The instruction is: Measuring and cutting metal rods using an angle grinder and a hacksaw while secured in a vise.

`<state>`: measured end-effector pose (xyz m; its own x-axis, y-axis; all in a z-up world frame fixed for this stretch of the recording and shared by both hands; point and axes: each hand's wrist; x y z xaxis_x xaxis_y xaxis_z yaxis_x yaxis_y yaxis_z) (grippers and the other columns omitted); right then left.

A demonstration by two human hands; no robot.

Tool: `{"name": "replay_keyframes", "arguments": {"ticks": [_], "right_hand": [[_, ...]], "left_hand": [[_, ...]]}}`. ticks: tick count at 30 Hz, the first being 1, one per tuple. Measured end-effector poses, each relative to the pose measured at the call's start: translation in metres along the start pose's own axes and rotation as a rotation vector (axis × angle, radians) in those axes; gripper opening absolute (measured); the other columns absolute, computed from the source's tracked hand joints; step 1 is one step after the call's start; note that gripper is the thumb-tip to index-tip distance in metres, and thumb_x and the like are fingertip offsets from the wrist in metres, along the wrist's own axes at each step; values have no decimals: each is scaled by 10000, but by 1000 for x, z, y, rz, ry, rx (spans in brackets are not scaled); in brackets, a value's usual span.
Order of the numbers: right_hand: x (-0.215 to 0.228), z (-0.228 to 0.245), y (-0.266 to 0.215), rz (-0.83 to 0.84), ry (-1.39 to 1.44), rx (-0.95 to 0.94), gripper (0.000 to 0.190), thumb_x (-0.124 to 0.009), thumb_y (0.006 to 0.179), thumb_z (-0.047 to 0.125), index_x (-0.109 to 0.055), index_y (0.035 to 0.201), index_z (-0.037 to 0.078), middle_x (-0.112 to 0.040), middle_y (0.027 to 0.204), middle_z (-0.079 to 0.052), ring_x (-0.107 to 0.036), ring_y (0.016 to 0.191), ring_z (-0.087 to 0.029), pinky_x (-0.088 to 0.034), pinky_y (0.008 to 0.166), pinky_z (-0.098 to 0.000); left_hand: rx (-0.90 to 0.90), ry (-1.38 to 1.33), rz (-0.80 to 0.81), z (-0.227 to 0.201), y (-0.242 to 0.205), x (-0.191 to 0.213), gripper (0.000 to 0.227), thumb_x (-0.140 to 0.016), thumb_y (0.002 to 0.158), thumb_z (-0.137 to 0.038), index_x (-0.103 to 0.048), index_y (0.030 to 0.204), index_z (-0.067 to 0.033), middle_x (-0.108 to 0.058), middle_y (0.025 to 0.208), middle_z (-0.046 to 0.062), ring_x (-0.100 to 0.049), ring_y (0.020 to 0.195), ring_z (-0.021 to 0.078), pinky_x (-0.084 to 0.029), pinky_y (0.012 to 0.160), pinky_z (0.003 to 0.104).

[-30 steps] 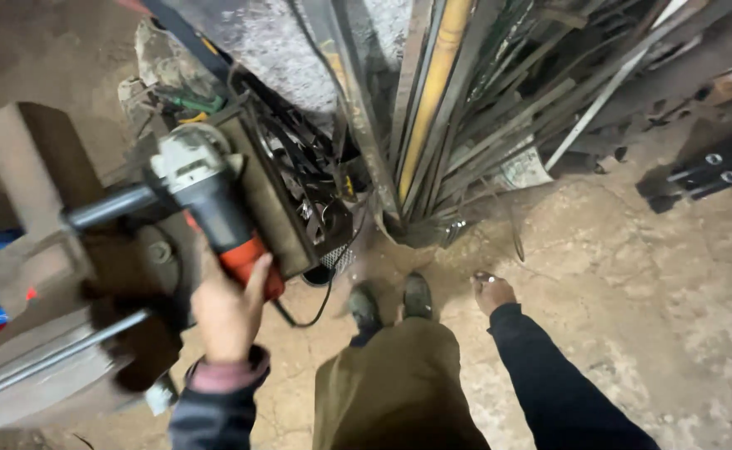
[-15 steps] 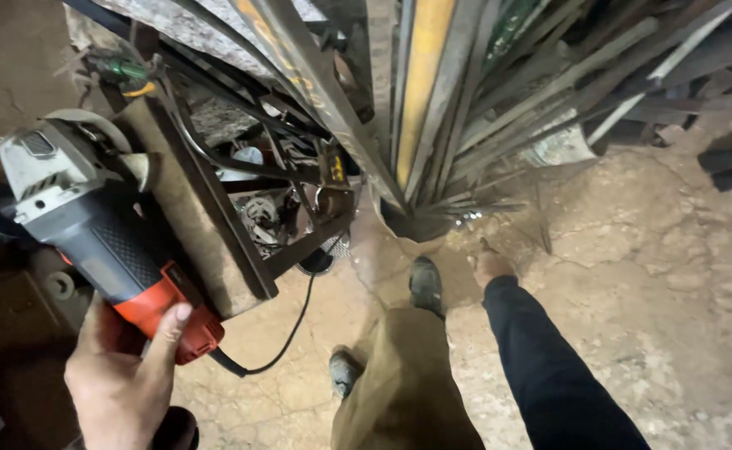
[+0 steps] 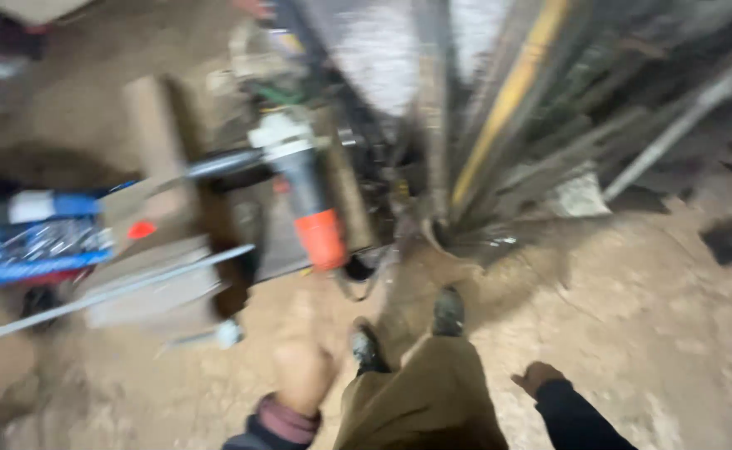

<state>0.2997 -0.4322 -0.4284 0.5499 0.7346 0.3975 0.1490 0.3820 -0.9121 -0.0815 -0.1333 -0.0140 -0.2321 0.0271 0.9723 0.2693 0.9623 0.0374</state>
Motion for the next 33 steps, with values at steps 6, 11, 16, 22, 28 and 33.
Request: {"name": "replay_keyframes", "arguments": {"ticks": [6,11,16,22,28,33], "right_hand": [[94,162,-94,-41,-203,326,441,-775,775,572,-748,895,148,-757,957,-89,-724,984,-281,-568,887,-429],[149,373,-230,-178,-337,766,410,-742,829,559,-651,945,176,-719,875,-89,-697,883,-324,-537,769,-471],[143,573,-333,-628,-7,1500,476,-729,883,377,-658,1250,82,-732,1156,-164,-687,1016,-338,-554,799,-420],[87,741,-312,-978,-435,1156,629,-716,680,403,-625,1189,45,-718,1036,-158,-652,1023,-336,-480,817,-474],[56,808,-278,-1138,-511,966,360,-546,883,236,-650,1181,63,-691,912,-122,-651,881,-285,-488,714,-448],[7,741,-109,-830,-537,812,177,-557,940,262,-663,904,125,-687,826,-130,-674,754,-310,-508,616,-472]], "left_hand": [[-18,-231,381,45,-45,82,447,-836,804,-346,-657,1127,-93,-710,766,185,-687,704,409,-533,578,518],[-217,-411,318,140,-44,159,437,-821,824,-323,-658,1133,-59,-699,811,174,-689,735,390,-544,623,475],[-258,-510,214,275,-25,235,355,-807,841,-342,-718,1080,-95,-698,805,128,-697,633,304,-558,594,408],[-404,48,-381,423,13,305,366,-758,796,-351,-636,898,-21,-644,833,184,-635,734,408,-527,642,443],[-77,501,367,554,56,271,598,-525,972,-692,-705,849,-135,-719,849,164,-713,832,354,-567,786,453],[-167,87,433,593,83,253,497,-528,946,-569,-713,859,-116,-739,804,177,-711,818,415,-559,769,522]]}}
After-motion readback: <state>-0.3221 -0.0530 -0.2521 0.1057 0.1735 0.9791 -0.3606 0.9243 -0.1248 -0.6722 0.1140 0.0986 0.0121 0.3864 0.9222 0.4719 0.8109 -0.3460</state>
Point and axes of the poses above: each hand's wrist, its own y-axis towards the middle knuckle, its own x-axis out of the back of the hand, z = x × y
